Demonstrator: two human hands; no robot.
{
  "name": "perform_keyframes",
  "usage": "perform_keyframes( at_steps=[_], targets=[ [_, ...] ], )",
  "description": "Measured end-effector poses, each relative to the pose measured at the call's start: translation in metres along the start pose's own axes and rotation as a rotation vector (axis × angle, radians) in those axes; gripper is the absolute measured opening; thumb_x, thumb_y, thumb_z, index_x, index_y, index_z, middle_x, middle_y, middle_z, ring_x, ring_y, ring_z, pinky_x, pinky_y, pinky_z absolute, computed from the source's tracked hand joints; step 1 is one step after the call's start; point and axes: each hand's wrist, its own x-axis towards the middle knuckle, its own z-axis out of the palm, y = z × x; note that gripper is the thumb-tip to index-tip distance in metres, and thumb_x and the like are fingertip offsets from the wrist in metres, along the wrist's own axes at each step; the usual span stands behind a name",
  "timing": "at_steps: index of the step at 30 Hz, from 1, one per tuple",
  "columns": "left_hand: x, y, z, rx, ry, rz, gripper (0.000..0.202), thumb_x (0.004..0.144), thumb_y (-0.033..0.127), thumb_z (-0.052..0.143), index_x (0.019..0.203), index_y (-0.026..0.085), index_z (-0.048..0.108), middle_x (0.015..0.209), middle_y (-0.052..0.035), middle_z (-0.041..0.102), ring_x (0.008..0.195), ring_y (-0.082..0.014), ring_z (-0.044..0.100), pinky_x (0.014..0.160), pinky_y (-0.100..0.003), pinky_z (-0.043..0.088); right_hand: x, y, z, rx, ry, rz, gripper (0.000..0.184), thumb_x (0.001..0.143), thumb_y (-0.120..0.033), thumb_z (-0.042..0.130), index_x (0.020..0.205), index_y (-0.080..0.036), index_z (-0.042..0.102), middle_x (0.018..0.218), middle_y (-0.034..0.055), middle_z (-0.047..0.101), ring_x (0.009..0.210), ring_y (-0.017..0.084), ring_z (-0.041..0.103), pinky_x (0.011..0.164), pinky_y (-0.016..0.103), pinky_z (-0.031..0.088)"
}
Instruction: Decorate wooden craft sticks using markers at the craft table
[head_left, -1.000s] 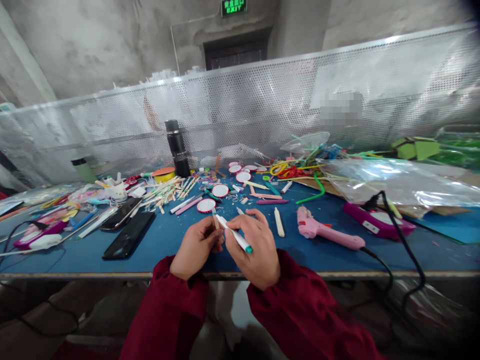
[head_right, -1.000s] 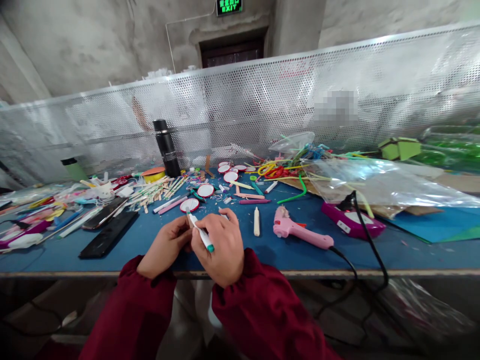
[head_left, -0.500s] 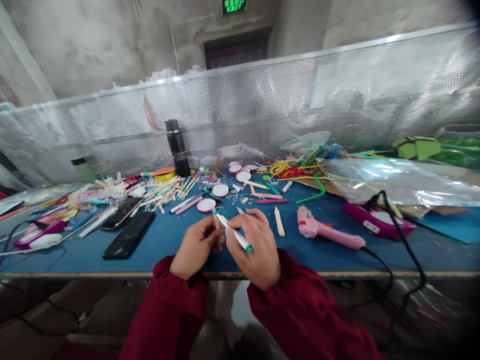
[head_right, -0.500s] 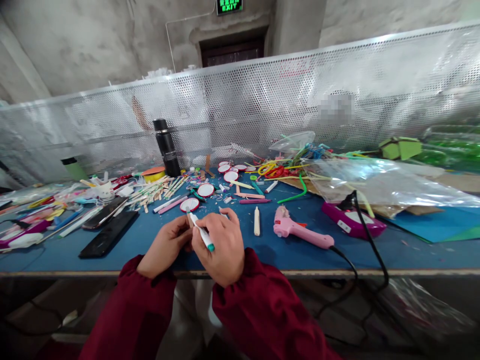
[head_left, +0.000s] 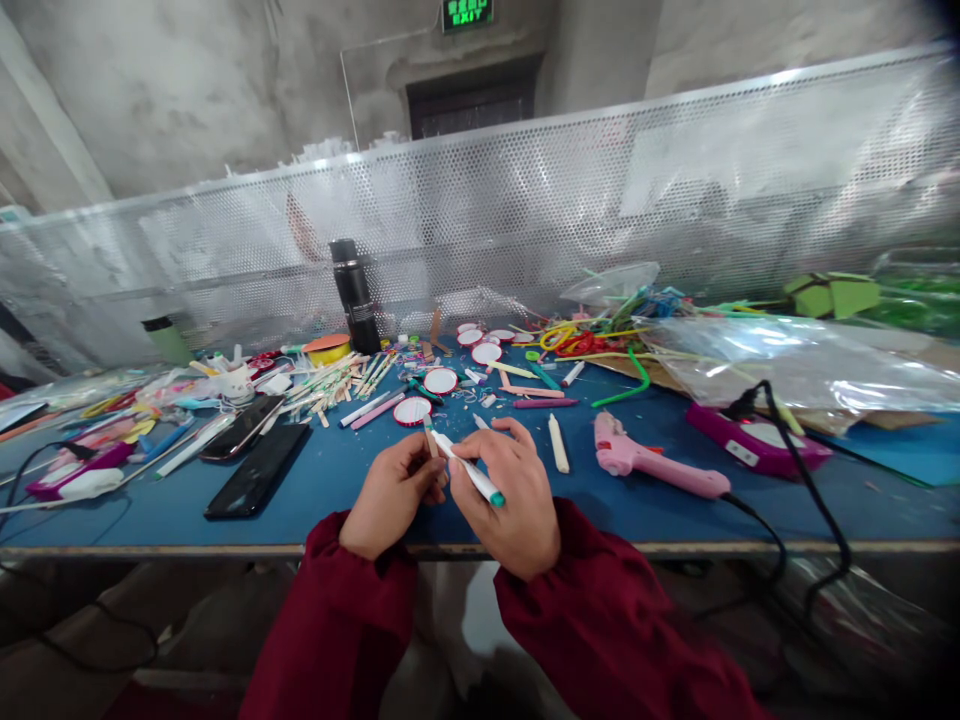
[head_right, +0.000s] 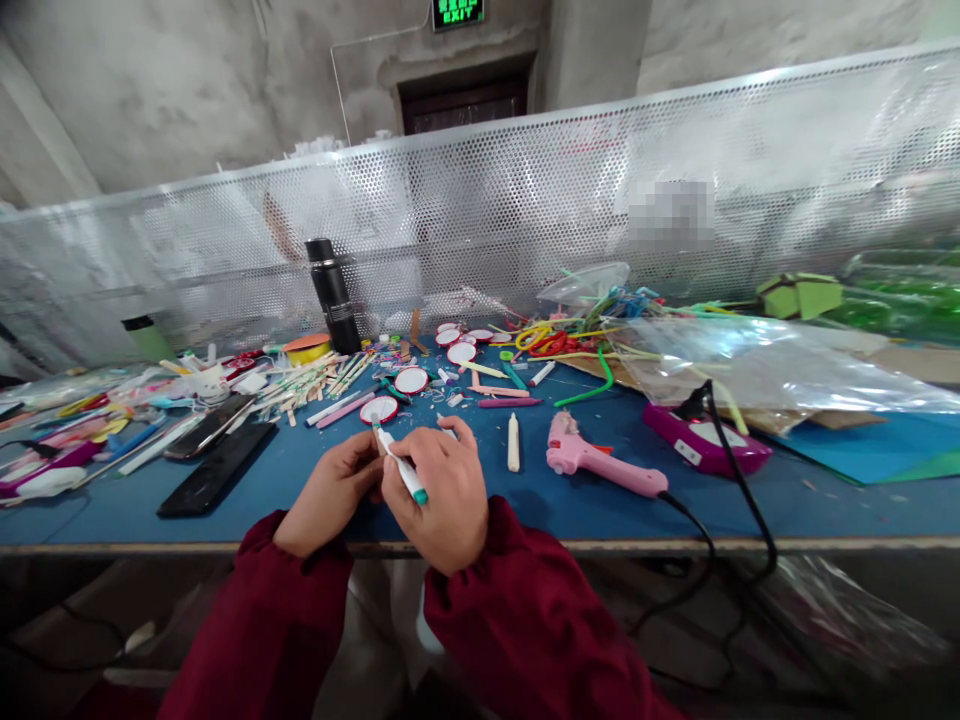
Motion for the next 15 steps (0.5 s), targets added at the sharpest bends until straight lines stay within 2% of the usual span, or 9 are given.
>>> perform_keyframes(
  at_steps=[15],
  targets=[
    [-0.0001, 0.0007, 0.0004, -0.003, 0.009, -0.014, 0.021, 0.086, 0.036, 0.059, 0.085, 0.015, 0.059, 0.071, 0.0004, 0.058, 0.058, -0.0096, 0.052, 0.056, -0.021, 0.042, 0.0001, -0.0006, -0.0006, -0.003, -0.018, 0.010, 0.005, 0.088, -0.021, 0.052, 0.085, -0.024, 0.055, 0.079, -0.0011, 0.068, 0.077, 0.016, 0.063, 0.100, 0.041, 0.037]
  ],
)
